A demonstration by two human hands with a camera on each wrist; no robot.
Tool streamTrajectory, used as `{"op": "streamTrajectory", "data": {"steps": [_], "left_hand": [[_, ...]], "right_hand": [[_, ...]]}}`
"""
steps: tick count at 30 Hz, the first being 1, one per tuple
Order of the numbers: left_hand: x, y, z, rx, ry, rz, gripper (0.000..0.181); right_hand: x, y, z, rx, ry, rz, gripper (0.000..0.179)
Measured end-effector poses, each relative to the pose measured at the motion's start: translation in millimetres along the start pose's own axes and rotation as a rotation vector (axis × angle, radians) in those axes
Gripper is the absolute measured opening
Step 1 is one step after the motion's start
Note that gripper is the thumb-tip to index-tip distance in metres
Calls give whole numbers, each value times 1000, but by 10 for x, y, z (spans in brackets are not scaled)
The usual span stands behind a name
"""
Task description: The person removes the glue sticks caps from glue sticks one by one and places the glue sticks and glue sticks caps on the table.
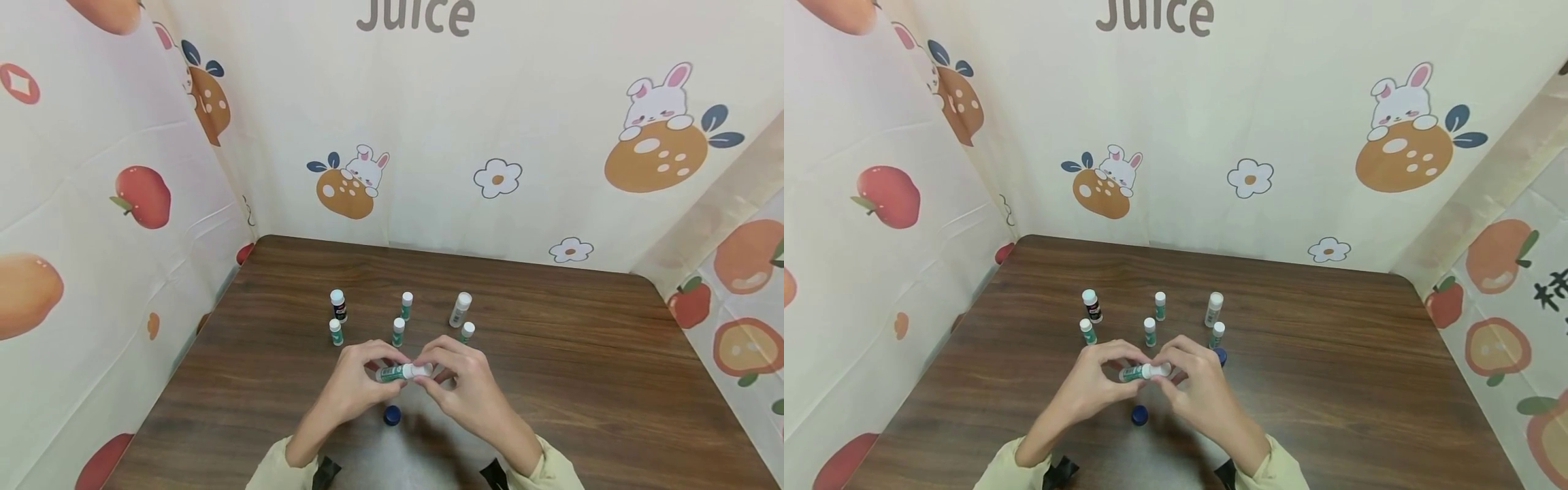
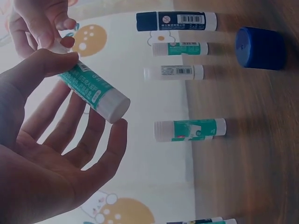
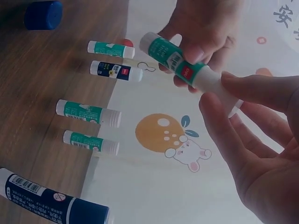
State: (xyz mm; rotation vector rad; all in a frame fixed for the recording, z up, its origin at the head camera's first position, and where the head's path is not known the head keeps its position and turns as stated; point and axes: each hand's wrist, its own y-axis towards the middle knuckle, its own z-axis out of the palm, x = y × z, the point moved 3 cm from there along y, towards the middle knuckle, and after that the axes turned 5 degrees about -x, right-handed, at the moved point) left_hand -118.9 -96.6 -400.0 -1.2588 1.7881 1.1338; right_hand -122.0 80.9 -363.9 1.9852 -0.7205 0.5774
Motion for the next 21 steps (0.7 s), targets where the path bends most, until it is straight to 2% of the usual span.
{"op": "streamTrajectory", "data": {"steps": [15,17,21], "left_hand": [[117,-54,-30,-45,-92,-92,24],[97,-57,-48,-53,-109,-101,23],[-49,-68,-113,-56,-130,-103,21]], "right_hand": [[9,-10,-61,-18,-25,2,27],[-1,-13,-69,-12,-24,17,26],[-14,-22,-83,-10,-35,33,25]]}}
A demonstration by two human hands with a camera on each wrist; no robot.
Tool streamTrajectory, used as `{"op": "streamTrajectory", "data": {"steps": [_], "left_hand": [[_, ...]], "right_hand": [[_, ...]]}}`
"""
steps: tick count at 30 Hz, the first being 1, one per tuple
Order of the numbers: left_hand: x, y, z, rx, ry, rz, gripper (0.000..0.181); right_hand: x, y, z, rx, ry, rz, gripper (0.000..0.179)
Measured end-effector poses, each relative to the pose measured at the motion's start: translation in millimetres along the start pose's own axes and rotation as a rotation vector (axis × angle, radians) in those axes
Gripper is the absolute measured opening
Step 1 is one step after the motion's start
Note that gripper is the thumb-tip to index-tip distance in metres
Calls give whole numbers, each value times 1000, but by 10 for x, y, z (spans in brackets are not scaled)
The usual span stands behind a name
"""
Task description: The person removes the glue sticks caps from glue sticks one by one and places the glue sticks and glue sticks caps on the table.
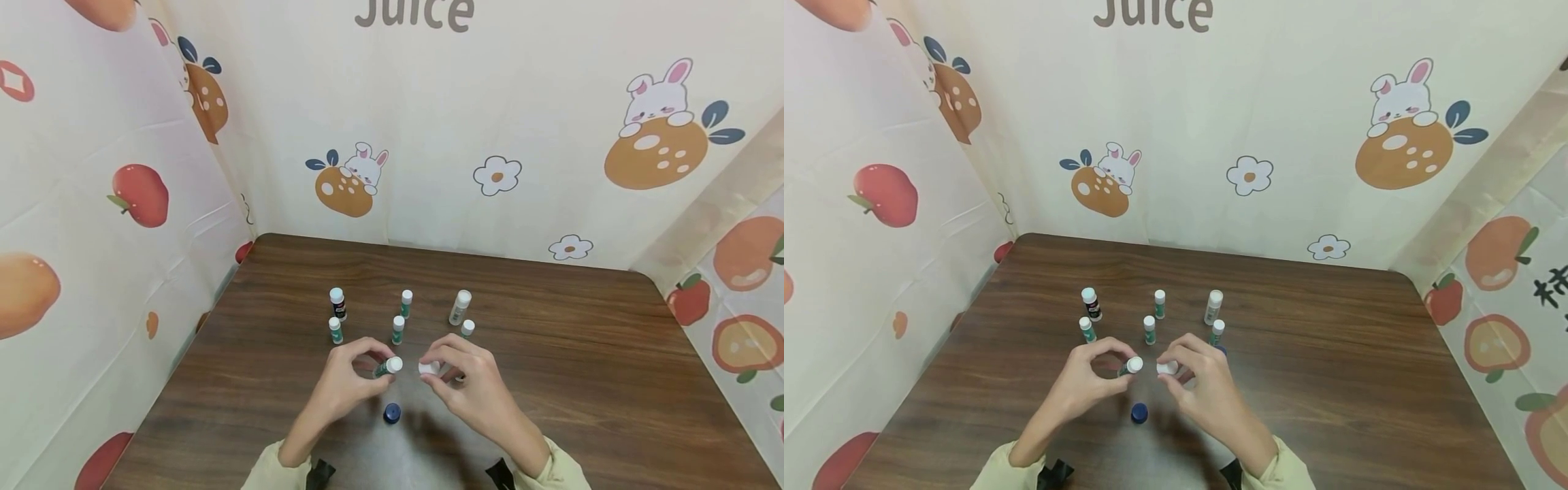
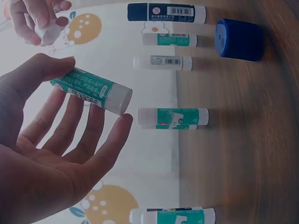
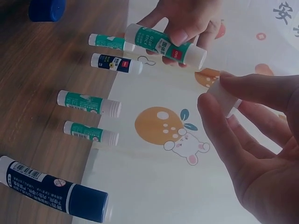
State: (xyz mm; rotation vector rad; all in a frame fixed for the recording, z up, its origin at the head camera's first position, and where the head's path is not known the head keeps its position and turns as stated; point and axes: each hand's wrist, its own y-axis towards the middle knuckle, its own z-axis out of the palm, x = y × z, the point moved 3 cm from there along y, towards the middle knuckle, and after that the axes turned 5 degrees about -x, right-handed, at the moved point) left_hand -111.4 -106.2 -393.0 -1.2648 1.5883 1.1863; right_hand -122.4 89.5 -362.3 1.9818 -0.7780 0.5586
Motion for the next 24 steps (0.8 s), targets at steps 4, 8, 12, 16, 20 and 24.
{"op": "streamTrajectory", "data": {"steps": [4,8,12,16,20,24], "left_hand": [[-102,-15,-35,-5,-17,-6,20],[-100,-21,-52,-17,-36,-13,20],[-66,-31,-79,-31,-51,-28,21],[17,-41,-105,-42,-68,-60,22],[222,-46,-133,-56,-77,-90,25],[345,-45,-189,-83,-72,-102,26]], "right_hand": [[6,-16,-22,-18,-20,-30,26],[6,-35,-51,-34,-32,-45,28],[-11,-66,-81,-32,-35,-21,31],[-26,-102,-115,-27,-51,1,32],[-33,-126,-146,-32,-64,-13,32],[-44,-145,-174,-34,-56,-16,33]]}}
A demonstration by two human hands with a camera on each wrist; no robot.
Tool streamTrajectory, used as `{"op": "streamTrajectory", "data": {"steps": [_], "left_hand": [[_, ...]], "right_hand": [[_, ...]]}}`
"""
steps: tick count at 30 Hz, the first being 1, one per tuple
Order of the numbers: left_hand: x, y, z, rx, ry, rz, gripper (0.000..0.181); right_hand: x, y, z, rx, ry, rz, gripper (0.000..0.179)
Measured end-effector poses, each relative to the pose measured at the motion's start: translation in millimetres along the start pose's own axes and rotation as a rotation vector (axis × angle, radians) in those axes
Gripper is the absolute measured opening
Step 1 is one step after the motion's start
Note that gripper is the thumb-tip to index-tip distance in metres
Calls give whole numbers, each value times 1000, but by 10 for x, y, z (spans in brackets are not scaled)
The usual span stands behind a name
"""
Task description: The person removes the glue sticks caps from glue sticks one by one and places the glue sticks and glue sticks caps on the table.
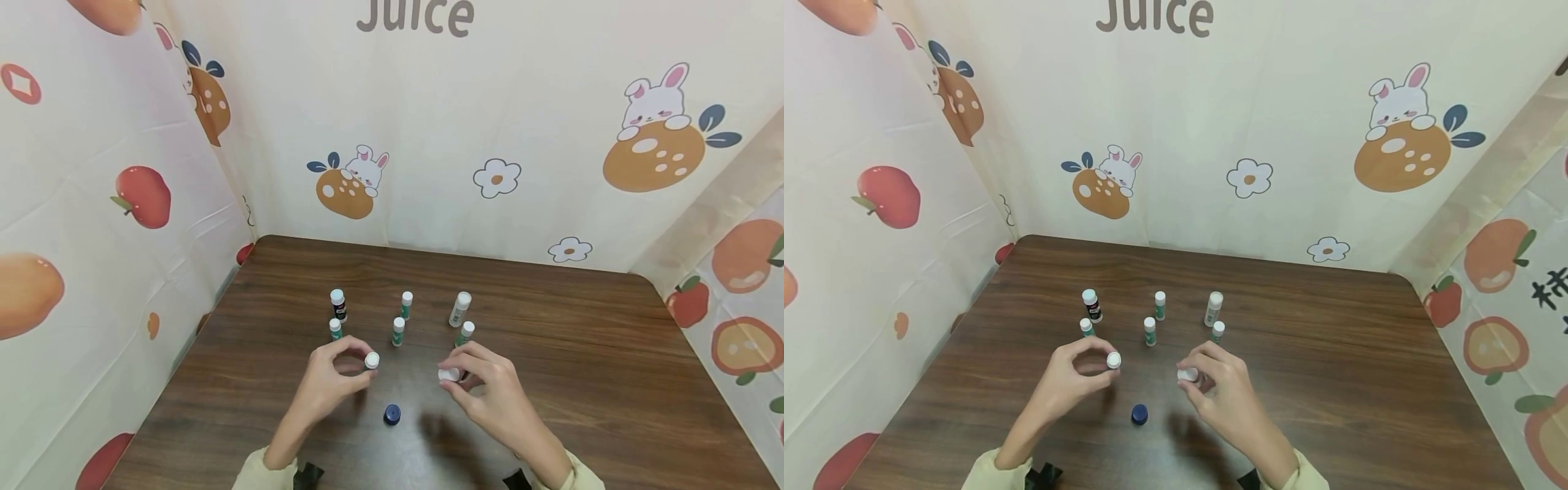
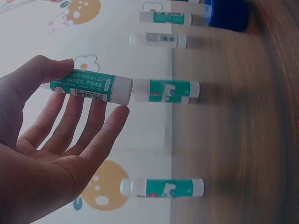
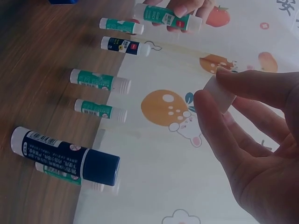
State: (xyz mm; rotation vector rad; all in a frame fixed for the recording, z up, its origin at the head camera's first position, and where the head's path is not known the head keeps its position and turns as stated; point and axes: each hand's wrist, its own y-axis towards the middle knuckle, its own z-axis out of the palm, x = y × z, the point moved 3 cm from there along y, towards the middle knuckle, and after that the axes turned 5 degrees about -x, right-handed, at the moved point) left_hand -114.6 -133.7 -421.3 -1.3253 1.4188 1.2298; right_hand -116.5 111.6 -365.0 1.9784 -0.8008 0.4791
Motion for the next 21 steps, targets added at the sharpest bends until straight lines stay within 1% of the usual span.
{"op": "streamTrajectory", "data": {"steps": [9,21], "left_hand": [[102,8,-141,-68,1,-64,29],[208,32,-314,-126,22,-80,27]], "right_hand": [[-40,-71,-77,-1,-11,56,37],[-109,-174,-197,-8,-72,73,40]]}}
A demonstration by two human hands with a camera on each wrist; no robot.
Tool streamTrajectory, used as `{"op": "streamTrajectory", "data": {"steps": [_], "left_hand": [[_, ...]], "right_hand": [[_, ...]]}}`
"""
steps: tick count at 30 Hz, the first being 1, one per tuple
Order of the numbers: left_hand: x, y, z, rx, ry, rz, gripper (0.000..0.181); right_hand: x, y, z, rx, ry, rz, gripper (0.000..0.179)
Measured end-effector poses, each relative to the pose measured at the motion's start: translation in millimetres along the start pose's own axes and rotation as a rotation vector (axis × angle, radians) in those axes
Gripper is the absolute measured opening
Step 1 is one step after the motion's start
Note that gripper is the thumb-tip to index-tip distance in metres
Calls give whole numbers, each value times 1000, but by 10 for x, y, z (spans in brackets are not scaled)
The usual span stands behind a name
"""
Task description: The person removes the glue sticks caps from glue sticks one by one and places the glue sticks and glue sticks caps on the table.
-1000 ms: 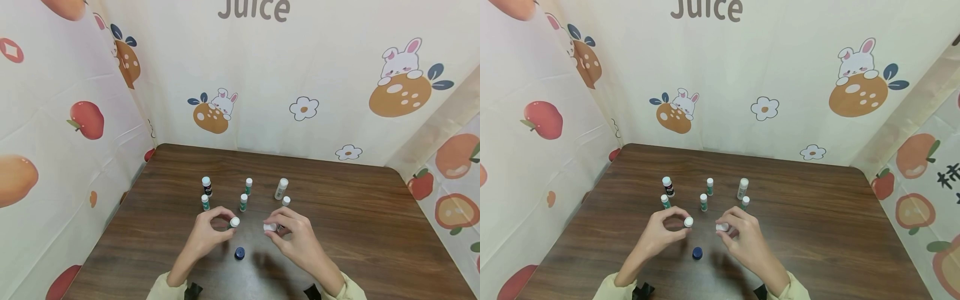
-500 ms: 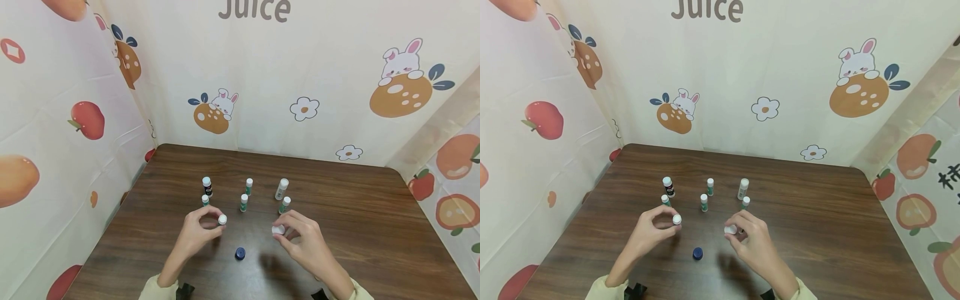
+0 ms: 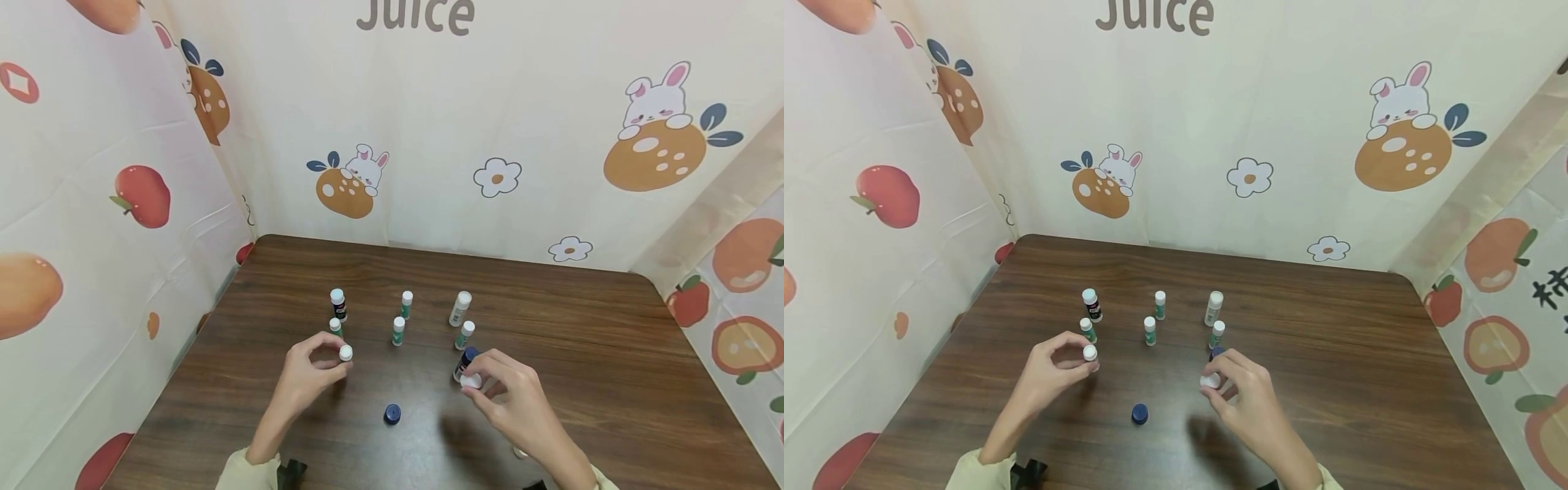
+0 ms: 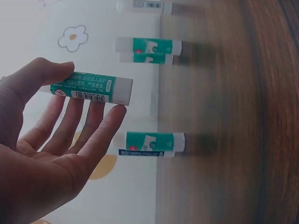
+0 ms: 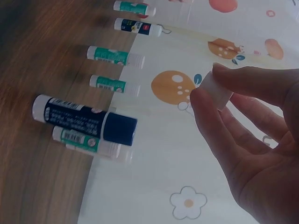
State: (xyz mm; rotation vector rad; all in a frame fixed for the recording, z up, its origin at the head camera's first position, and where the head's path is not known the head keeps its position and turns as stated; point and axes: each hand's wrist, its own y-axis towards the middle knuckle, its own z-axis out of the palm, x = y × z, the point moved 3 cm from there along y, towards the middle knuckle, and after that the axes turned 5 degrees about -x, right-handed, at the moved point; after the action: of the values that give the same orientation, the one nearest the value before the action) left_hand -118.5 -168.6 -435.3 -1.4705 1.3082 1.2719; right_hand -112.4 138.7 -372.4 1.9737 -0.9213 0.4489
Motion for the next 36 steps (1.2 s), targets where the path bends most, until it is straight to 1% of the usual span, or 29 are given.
{"op": "streamTrajectory", "data": {"steps": [5,9,14,22,27,31,32,35,36], "left_hand": [[53,16,-44,-15,8,-14,27],[108,35,-70,-28,10,-36,27],[184,49,-108,-46,16,-84,27],[303,82,-151,-52,39,-152,27],[354,94,-168,-59,44,-162,27],[384,84,-171,-65,39,-156,29],[391,87,-173,-64,40,-156,30],[273,61,-177,-56,41,-149,28],[268,62,-176,-54,41,-152,27]], "right_hand": [[-58,-57,-51,-17,-7,-7,41],[-116,-105,-91,-29,-23,8,40],[-205,-168,-107,-26,-32,45,39],[-352,-281,-110,-18,-71,120,37],[-436,-338,-123,-17,-109,140,37],[-505,-393,-130,-14,-121,158,36],[-527,-409,-131,-13,-123,164,36],[-591,-463,-132,-6,-125,199,34],[-616,-483,-133,-1,-125,215,34]]}}
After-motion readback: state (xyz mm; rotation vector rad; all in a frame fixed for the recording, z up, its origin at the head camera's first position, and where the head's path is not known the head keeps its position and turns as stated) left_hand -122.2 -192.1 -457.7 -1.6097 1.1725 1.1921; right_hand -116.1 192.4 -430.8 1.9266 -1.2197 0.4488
